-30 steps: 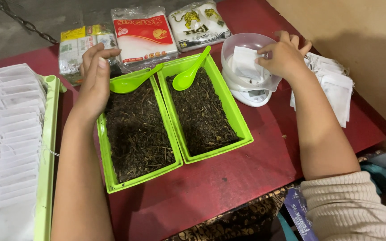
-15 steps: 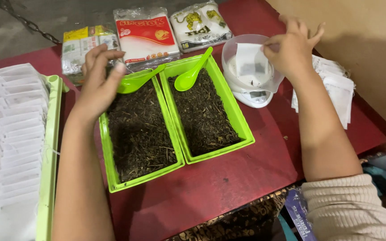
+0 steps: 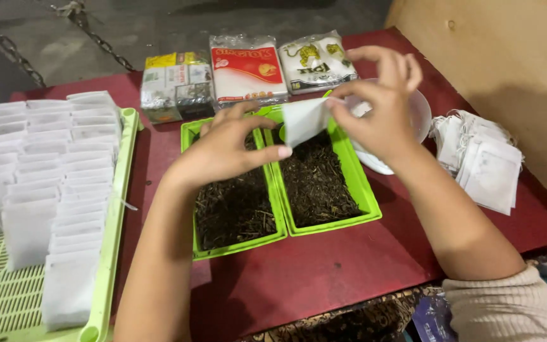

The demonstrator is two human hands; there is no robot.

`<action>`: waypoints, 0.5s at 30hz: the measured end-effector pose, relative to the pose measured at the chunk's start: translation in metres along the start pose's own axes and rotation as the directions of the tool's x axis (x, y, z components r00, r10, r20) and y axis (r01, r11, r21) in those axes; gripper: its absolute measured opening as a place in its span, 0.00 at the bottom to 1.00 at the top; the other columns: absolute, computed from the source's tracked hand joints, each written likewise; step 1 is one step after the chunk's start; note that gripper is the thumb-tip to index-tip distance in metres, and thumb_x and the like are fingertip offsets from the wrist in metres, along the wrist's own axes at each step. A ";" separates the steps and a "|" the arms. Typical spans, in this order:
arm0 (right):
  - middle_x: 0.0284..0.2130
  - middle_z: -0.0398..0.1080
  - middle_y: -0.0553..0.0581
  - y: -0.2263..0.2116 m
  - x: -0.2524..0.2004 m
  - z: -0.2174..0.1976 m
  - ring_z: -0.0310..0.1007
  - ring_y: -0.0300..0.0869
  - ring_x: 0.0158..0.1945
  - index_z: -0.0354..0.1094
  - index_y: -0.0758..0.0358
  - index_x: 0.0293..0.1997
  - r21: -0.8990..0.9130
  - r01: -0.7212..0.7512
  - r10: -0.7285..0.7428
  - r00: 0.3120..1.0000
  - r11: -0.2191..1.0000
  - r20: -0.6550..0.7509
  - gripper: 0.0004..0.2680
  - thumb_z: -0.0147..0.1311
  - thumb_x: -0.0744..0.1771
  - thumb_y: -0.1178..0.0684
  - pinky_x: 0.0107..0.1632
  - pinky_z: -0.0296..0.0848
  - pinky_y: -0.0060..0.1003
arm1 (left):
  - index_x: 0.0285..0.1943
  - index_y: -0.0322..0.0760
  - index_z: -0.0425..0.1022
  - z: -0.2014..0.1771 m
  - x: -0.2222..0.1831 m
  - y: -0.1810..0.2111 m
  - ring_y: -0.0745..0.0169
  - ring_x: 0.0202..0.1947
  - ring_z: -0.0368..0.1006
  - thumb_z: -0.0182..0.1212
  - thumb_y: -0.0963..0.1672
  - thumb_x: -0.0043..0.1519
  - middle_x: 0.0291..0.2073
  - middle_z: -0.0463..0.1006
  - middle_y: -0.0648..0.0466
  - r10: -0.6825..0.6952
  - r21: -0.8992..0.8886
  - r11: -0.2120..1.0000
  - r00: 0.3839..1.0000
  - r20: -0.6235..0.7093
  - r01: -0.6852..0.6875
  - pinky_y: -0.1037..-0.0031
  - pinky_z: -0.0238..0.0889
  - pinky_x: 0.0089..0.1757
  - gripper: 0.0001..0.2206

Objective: Filling empty tea bags with tea leaves using a spoon and organizing them in a tray

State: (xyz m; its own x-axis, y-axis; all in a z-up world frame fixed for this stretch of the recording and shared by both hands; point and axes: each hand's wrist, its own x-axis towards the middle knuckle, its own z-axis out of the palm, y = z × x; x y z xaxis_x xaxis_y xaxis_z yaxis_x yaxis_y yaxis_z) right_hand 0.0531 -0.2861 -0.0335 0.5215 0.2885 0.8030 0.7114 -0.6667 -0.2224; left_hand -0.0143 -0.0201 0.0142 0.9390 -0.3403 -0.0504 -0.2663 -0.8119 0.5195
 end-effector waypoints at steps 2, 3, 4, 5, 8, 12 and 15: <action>0.57 0.67 0.55 -0.026 0.009 -0.001 0.61 0.54 0.66 0.76 0.52 0.33 0.041 0.066 -0.067 0.998 0.997 0.018 0.04 0.67 0.65 0.50 0.69 0.37 0.64 | 0.63 0.44 0.74 0.000 0.004 -0.007 0.51 0.66 0.57 0.55 0.58 0.58 0.65 0.65 0.50 0.142 -0.178 0.972 0.987 -0.070 -0.152 0.54 0.48 0.60 0.28; 0.56 0.66 0.56 -0.039 0.013 -0.002 0.62 0.54 0.65 0.78 0.52 0.34 0.078 0.125 -0.128 0.991 0.989 0.030 0.03 0.69 0.64 0.52 0.67 0.39 0.62 | 0.58 0.37 0.76 0.000 0.006 -0.011 0.58 0.57 0.71 0.56 0.53 0.63 0.56 0.76 0.50 0.274 -0.331 0.890 0.948 -0.160 -0.313 0.70 0.60 0.57 0.22; 0.56 0.66 0.56 -0.044 0.016 -0.002 0.62 0.54 0.65 0.78 0.52 0.34 0.088 0.131 -0.134 0.991 0.987 0.029 0.03 0.69 0.64 0.52 0.67 0.39 0.62 | 0.58 0.37 0.76 0.003 0.010 -0.019 0.58 0.57 0.71 0.56 0.53 0.63 0.56 0.76 0.50 0.265 -0.328 0.894 0.950 -0.165 -0.306 0.70 0.60 0.57 0.22; 0.59 0.63 0.55 -0.049 0.020 -0.002 0.58 0.54 0.66 0.78 0.51 0.41 0.151 0.069 -0.086 0.990 0.986 0.110 0.06 0.68 0.64 0.49 0.67 0.41 0.59 | 0.52 0.38 0.79 0.007 0.015 -0.027 0.63 0.51 0.74 0.60 0.49 0.63 0.51 0.78 0.54 0.245 -0.433 0.832 0.930 -0.273 -0.346 0.75 0.63 0.52 0.15; 0.63 0.55 0.59 -0.048 0.030 0.001 0.51 0.55 0.70 0.68 0.56 0.59 0.377 -0.097 -0.034 0.944 0.921 0.327 0.17 0.61 0.65 0.43 0.70 0.46 0.56 | 0.47 0.38 0.82 -0.002 0.006 -0.023 0.67 0.47 0.76 0.63 0.45 0.63 0.48 0.79 0.58 0.184 -0.530 0.760 0.906 -0.381 -0.377 0.78 0.67 0.49 0.08; 0.65 0.59 0.58 -0.029 0.032 0.020 0.59 0.45 0.70 0.68 0.61 0.59 0.619 -0.520 0.033 0.780 0.588 0.624 0.17 0.59 0.65 0.48 0.70 0.61 0.40 | 0.52 0.39 0.81 -0.007 -0.002 -0.017 0.61 0.57 0.72 0.64 0.44 0.61 0.56 0.75 0.55 0.243 -0.431 0.806 0.891 -0.383 -0.405 0.73 0.62 0.56 0.12; 0.52 0.71 0.53 -0.033 0.026 0.018 0.71 0.42 0.59 0.75 0.57 0.41 0.734 -0.476 0.078 0.859 0.485 0.505 0.06 0.64 0.63 0.57 0.66 0.68 0.39 | 0.42 0.39 0.78 -0.005 -0.003 -0.006 0.59 0.57 0.70 0.67 0.43 0.57 0.55 0.72 0.53 0.163 -0.440 0.840 0.920 -0.355 -0.318 0.72 0.74 0.55 0.07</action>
State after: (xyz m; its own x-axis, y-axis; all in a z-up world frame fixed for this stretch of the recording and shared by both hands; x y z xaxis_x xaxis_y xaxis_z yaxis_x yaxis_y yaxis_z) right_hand 0.0517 -0.2445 -0.0154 0.7419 0.5432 0.3932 0.4426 0.0438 -0.8956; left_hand -0.0146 -0.0123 0.0153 0.8982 -0.2771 0.3413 -0.4270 -0.3649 0.8274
